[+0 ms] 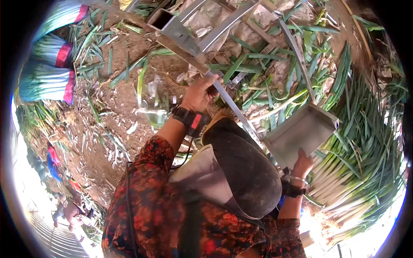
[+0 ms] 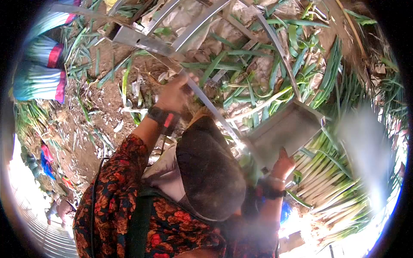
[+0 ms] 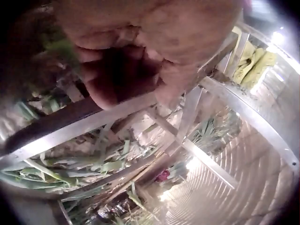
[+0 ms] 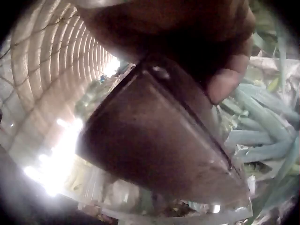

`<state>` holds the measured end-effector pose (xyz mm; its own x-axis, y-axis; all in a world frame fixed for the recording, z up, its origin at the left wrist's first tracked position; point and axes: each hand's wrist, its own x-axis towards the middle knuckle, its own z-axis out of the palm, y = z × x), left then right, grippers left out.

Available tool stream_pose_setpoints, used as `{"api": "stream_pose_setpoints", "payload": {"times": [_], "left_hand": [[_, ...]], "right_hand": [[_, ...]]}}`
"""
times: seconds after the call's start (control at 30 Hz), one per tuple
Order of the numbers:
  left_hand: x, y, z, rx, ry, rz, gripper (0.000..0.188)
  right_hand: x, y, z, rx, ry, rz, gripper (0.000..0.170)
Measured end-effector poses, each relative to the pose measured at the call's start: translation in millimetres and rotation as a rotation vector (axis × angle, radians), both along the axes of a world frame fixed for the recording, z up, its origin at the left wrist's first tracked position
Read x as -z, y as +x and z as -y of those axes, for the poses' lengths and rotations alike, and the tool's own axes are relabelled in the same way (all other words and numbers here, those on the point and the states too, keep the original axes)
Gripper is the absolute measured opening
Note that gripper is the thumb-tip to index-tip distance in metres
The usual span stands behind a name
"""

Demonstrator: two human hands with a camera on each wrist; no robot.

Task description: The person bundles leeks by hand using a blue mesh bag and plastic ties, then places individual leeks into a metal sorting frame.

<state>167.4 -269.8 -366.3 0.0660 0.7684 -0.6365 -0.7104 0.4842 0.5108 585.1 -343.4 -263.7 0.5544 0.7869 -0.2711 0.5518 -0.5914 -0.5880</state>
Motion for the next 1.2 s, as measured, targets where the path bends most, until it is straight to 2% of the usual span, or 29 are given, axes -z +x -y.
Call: {"api": "stream_pose_setpoints", "payload": {"times": [0.07,0.17,0.27,0.37,0.43,0.5,0.57,0.67,0.8,0.87,0.97,1.0,1.1,1.13,1.2], "left_hand": [[5.5,-6.5,-1.9,-0.002,0.049,0.003,0.036],[-6.6,-6.4,-7.8,0.027,0.009,-0.081,0.035],[-8.5,-3.9,-5.4,0.039,-0.001,-0.191,0.037],[-16.7,-0.6,-7.0,0.014,0.003,-0.206,0.038],[-18.4,0.9,-7.3,0.003,-0.013,-0.207,0.038],[-10.5,-2.1,-6.4,0.010,-0.034,-0.214,0.038],[-5.0,-4.1,-6.7,-0.004,-0.034,-0.204,0.037],[-14.8,2.3,-7.7,-0.003,-0.049,-0.237,0.033],[-28.6,13.6,-1.1,0.082,-0.096,-0.416,0.031],[-0.5,-4.3,12.3,0.225,-0.050,-0.385,0.033],[-22.1,-3.9,9.0,0.387,-0.068,-0.414,0.031],[-42.1,3.6,3.3,0.434,-0.087,-0.429,0.030],[-79.9,22.3,-26.5,0.522,0.186,-0.821,0.028],[-86.5,27.4,-40.0,0.449,0.264,-1.005,0.026],[-109.8,37.1,-76.4,0.384,0.348,-1.085,0.024]], "right_hand": [[24.9,29.6,10.0,-0.387,-0.106,0.382,0.030],[15.8,12.9,-4.7,-0.269,0.062,0.366,0.021],[-13.5,-9.2,-26.3,-0.065,0.083,0.075,0.017],[-4.3,0.7,-24.8,0.087,-0.068,0.062,0.033],[-0.5,2.5,-18.2,-0.093,-0.045,0.198,0.032],[-1.1,0.9,-15.2,-0.131,0.025,0.200,0.031],[-20.7,-22.3,-27.5,-0.026,0.145,0.063,0.029],[-27.9,-17.2,-47.7,-0.204,-0.097,0.282,0.025],[-74.4,-53.5,-86.5,-0.379,0.070,0.090,0.030],[-91.3,-66.4,-97.9,-0.451,0.121,-0.012,0.033],[-68.5,-50.8,-99.6,0.048,0.110,-0.678,0.031],[-53.4,-39.2,-97.4,0.113,0.127,-1.031,0.032],[41.8,-34.8,-81.5,-0.055,-0.209,-0.365,0.038],[77.8,-37.3,-72.6,-0.206,-0.296,-0.226,0.036],[128.2,-51.3,-59.5,-0.510,-0.407,-0.117,0.034]]}}
